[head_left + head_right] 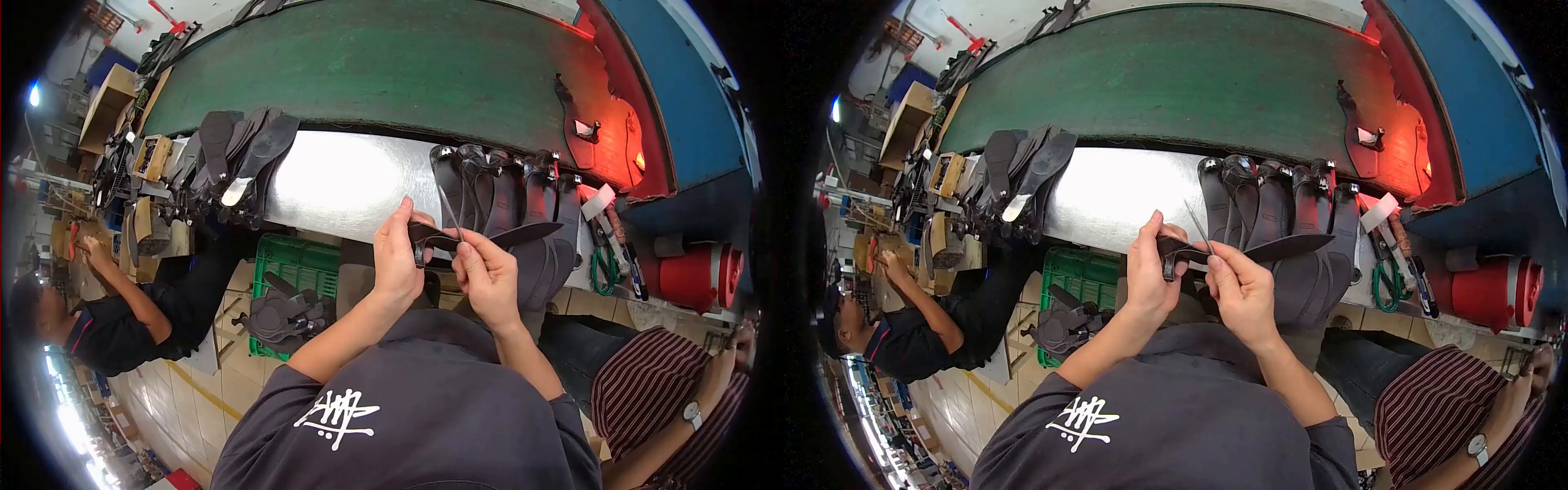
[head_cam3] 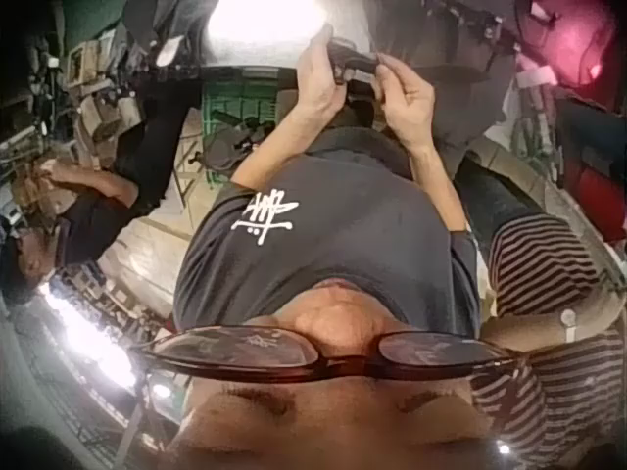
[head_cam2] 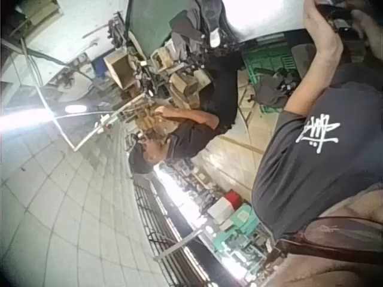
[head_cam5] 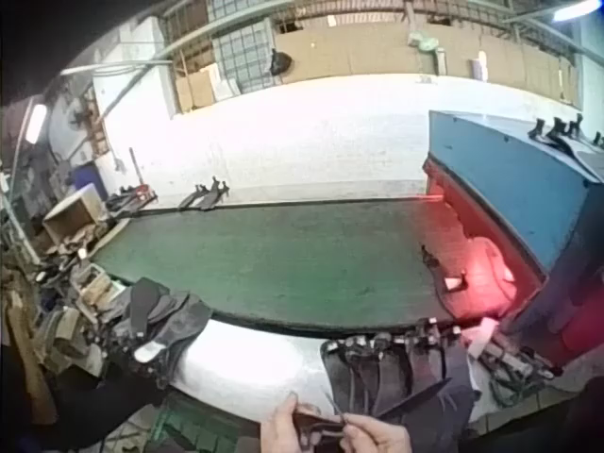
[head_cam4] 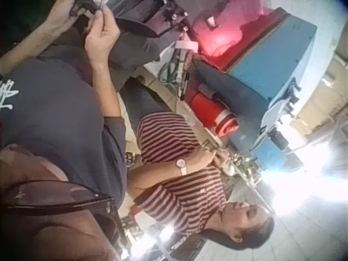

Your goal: Manually threading straps and attaching buckles to shoe components on an assembly line.

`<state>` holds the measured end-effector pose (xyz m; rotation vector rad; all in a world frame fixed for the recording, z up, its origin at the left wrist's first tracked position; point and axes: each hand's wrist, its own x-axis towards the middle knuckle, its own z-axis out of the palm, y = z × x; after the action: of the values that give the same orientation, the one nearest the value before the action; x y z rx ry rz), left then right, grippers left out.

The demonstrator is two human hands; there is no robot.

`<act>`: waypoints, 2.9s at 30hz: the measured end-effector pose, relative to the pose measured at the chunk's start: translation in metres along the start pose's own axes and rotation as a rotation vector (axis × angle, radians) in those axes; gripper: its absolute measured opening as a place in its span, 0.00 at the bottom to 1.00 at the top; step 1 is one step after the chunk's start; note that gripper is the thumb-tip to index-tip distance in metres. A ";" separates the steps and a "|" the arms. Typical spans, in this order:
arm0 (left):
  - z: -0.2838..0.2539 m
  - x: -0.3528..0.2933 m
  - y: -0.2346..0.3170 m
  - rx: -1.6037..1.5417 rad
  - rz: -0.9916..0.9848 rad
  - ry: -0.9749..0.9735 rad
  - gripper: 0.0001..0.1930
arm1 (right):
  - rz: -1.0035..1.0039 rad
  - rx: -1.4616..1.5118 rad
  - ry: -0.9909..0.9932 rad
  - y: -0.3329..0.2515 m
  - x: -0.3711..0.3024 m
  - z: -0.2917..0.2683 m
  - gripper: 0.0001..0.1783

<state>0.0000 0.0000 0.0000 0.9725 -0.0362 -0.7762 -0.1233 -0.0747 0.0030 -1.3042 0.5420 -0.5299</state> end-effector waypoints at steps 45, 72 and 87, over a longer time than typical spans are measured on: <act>0.000 0.023 0.086 -0.133 -0.047 -0.562 0.30 | -0.065 0.232 -0.385 -0.070 0.033 0.057 0.21; -0.011 0.010 0.037 0.016 -0.202 -0.223 0.29 | -0.355 -0.304 -0.183 -0.027 0.039 0.011 0.18; -0.009 0.001 0.022 0.012 -0.025 -0.124 0.25 | 0.294 0.381 -0.377 -0.005 -0.004 0.029 0.35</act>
<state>0.0161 0.0129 0.0110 0.9367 -0.1364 -0.8589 -0.1081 -0.0512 0.0132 -0.9081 0.2912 -0.1249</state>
